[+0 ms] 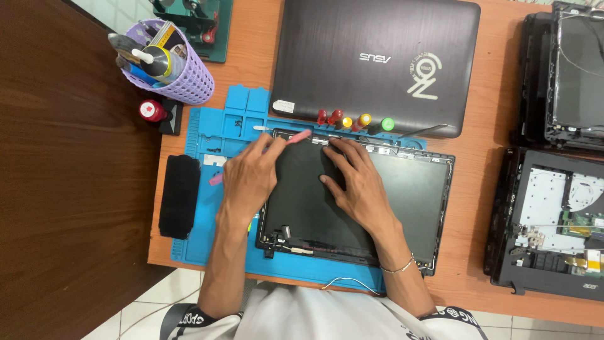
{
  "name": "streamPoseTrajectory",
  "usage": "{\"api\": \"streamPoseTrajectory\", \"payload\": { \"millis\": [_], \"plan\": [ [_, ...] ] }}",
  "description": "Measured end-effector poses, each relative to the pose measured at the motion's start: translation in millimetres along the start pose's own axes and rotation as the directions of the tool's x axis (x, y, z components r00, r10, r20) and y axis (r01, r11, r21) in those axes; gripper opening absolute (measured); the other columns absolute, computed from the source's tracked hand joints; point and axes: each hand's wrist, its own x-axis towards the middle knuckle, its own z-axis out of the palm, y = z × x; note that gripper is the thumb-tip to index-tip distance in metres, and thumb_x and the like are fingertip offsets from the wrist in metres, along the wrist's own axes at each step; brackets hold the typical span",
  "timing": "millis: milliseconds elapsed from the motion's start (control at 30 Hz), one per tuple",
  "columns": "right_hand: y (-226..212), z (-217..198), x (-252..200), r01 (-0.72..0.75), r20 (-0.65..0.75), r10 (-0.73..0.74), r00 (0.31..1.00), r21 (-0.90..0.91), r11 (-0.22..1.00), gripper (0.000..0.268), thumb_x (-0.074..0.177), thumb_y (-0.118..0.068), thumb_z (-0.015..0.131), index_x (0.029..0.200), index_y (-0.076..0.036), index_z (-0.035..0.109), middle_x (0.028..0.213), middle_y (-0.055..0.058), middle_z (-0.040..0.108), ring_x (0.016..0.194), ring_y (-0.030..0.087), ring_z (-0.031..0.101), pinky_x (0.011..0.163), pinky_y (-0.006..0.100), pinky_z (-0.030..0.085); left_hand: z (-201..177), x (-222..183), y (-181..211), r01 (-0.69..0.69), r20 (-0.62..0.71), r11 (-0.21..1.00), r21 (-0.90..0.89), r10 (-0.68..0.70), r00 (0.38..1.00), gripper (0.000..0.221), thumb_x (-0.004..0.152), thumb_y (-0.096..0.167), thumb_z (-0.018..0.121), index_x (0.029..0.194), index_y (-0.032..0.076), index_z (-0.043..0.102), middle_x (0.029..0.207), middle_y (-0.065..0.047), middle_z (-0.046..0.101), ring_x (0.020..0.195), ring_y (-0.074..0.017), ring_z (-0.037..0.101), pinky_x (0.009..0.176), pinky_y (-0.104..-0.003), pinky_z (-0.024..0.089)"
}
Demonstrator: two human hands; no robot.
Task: The person prys the plastic bezel from a laptop screen using a pink tool and removes screws from the display panel corner with a screwdriver.
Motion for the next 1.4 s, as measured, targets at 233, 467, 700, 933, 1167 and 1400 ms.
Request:
{"api": "streamPoseTrajectory", "payload": {
  "millis": [233,467,700,933,1167,1400],
  "plan": [
    [-1,0,-1,0.007,-0.01,-0.007,1.0,0.0,1.0,0.051,0.083,-0.014,0.08,0.13,-0.002,0.065,0.144,0.013,0.057,0.136,0.036,0.049,0.112,0.047,0.045,-1,-1,-5,-0.021,-0.001,1.0,-0.003,0.021,1.0,0.023,0.088,-0.005,0.062,0.106,0.009,0.063,0.1,-0.006,0.066,0.09,-0.031,0.071,0.067,-0.046,0.056],
    [-1,0,-1,0.006,-0.003,-0.006,1.0,-0.002,1.0,0.051,0.082,-0.014,0.08,0.13,-0.002,0.064,0.144,0.013,0.057,0.136,0.037,0.049,0.112,0.047,0.045,2,0,-10,-0.036,0.01,0.999,0.016,0.036,0.999,0.027,0.085,-0.005,0.062,0.108,0.008,0.064,0.1,-0.008,0.066,0.09,-0.0308,0.071,0.067,-0.045,0.056],
    [0,0,0,0.013,-0.012,-0.013,1.0,-0.006,1.0,0.051,0.082,-0.014,0.08,0.129,-0.002,0.065,0.144,0.014,0.057,0.136,0.037,0.05,0.112,0.047,0.046,0,2,-10,-0.037,-0.008,0.999,-0.025,0.036,0.999,0.028,0.086,-0.006,0.062,0.109,0.01,0.065,0.1,-0.006,0.067,0.088,-0.0304,0.071,0.067,-0.045,0.056],
    [-2,0,1,0.011,-0.012,-0.011,1.0,0.004,1.0,0.051,0.082,-0.014,0.08,0.129,-0.002,0.065,0.143,0.013,0.057,0.135,0.036,0.05,0.111,0.047,0.046,3,2,-8,-0.041,0.031,0.999,-0.024,0.042,0.999,0.025,0.087,-0.006,0.061,0.107,0.009,0.065,0.097,-0.008,0.065,0.089,-0.0303,0.072,0.068,-0.046,0.056],
    [0,1,1,0.014,-0.007,-0.014,1.0,-0.007,1.0,0.051,0.082,-0.014,0.08,0.129,-0.002,0.065,0.143,0.013,0.057,0.136,0.036,0.049,0.112,0.047,0.046,7,0,-11,-0.067,0.0,0.998,-0.014,0.067,0.998,0.027,0.086,-0.006,0.061,0.109,0.009,0.065,0.099,-0.007,0.066,0.09,-0.0305,0.071,0.069,-0.045,0.057],
    [-2,0,0,0.002,-0.009,-0.002,1.0,0.002,1.0,0.051,0.081,-0.013,0.08,0.129,-0.002,0.065,0.143,0.013,0.057,0.136,0.036,0.049,0.111,0.047,0.046,2,-1,-11,-0.026,0.019,1.0,-0.002,0.026,0.999,0.024,0.088,-0.004,0.064,0.107,0.01,0.065,0.097,-0.007,0.066,0.089,-0.0296,0.071,0.068,-0.045,0.056]
  ]
}}
